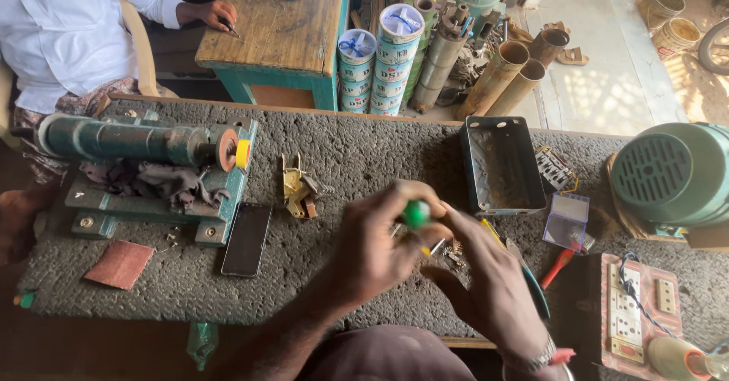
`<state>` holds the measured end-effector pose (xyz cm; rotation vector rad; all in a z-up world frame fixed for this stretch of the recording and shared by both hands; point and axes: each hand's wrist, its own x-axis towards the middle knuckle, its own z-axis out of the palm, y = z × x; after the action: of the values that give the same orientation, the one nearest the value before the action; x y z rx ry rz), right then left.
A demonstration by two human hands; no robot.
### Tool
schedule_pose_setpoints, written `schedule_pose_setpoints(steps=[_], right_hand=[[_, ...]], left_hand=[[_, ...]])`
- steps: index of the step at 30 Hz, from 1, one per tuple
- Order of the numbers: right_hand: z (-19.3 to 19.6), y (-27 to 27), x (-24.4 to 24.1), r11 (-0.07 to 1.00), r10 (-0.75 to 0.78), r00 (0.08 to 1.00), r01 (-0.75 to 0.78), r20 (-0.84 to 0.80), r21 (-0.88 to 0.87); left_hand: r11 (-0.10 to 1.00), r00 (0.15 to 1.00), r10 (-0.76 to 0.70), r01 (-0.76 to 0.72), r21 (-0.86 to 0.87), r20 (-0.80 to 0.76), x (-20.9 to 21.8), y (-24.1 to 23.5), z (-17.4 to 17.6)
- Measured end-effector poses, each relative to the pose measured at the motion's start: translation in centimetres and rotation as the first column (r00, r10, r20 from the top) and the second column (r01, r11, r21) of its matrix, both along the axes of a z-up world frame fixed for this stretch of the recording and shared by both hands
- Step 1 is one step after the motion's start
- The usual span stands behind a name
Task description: The person uses a yellow-handled screwdriver to tighten screws on a small metal electrical component, then switches to a green-handled screwdriver to continue the same task. The component is repeatedly turned and adjusted on the workbench throughout the clip.
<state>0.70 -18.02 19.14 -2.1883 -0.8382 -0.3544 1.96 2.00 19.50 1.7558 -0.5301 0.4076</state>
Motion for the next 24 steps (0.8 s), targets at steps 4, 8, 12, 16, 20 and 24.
schedule_pose_setpoints(steps=[4, 8, 12, 16, 20, 24], right_hand=[[0.2, 0.4, 0.7, 0.998, -0.055, 0.980, 0.048, -0.190, -0.042], [0.2, -1.2, 1.1, 0.968, -0.200, 0.951, 0.228, -0.234, 0.103], [0.3, -2.3, 0.7, 0.823, -0.099, 0.990, 0.140, -0.104, 0.550], [-0.3, -3.3, 0.9, 0.846, -0.246, 0.966, 0.171, 0.085, 0.504], [-1.7, -3.6, 2.8, 0.874, -0.292, 0.928, 0.161, 0.231, 0.458], [-3.3, -3.0, 2.7, 0.891, -0.335, 0.918, 0.236, 0.213, 0.388]], left_hand=[[0.999, 0.996, 0.038, -0.039, 0.019, 0.084, 0.4, -0.3, -2.3], [0.968, 0.972, 0.230, -0.223, 0.112, -0.047, 4.1, 4.6, -8.2], [0.978, 0.625, 0.132, 0.044, 0.203, -0.770, 5.7, 6.7, -16.6], [0.996, 0.545, -0.060, 0.093, -0.010, -0.837, 7.1, 5.9, -22.9], [0.974, 0.496, -0.209, 0.185, -0.133, -0.843, 9.7, 6.7, -24.3], [0.950, 0.374, -0.281, 0.235, -0.203, -0.884, 10.2, 6.0, -23.1]])
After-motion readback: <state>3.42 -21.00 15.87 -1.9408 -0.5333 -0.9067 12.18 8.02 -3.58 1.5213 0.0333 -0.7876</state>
